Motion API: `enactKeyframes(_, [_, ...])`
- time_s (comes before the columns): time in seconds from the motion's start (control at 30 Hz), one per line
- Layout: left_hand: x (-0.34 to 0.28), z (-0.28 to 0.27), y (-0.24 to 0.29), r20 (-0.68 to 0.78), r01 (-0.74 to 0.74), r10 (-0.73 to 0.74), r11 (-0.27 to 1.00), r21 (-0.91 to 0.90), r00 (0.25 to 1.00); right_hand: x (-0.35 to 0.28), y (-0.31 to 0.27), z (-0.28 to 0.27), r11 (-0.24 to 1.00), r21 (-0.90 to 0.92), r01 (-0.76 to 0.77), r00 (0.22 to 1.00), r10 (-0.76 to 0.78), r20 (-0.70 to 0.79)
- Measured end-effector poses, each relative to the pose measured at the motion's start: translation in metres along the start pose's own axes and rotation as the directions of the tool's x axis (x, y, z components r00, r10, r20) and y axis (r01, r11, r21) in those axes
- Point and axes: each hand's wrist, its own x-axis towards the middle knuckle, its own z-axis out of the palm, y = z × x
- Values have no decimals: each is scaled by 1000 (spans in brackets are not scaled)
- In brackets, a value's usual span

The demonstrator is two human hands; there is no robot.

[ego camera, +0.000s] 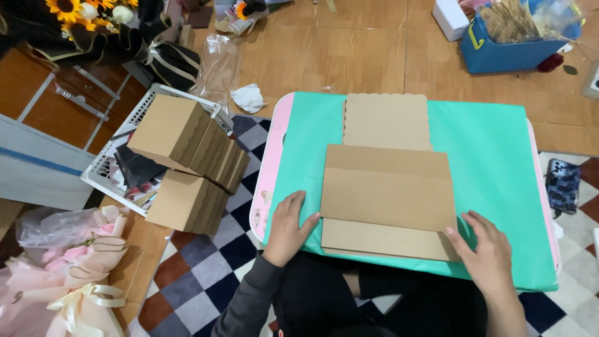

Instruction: The person assembles a flat cardboard box by folding the side flaps and tucking the tabs into slots to form a rectangular container. The person then places the finished box aside and begins folding another flat cardboard piece.

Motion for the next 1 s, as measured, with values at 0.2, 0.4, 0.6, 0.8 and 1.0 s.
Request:
enactKeyframes(0.2, [27,20,30,7,247,-257,917,-313,966,-5,-8,17,991,101,-86,996,89,-22])
enactKeyframes(0.4, [29,13,45,18,146,-195,665,-732,981,-1,-61,-30,827,311,-469,881,414,230])
enactKeyframes(0.6, [9,5,38,-91,-135,105,575,-807,990,-11,-8,-26,589,747,-307,906,422,40])
enactKeyframes(0.8, [7,-2,30,-92,-434,479,676,-595,873,9,-33,-86,607,684,-404,909,348,228])
enactKeyframes(1.0, [40,1,6,4,-111,117,953,-282,993,63,-12,-61,753,531,-388,919,271,287])
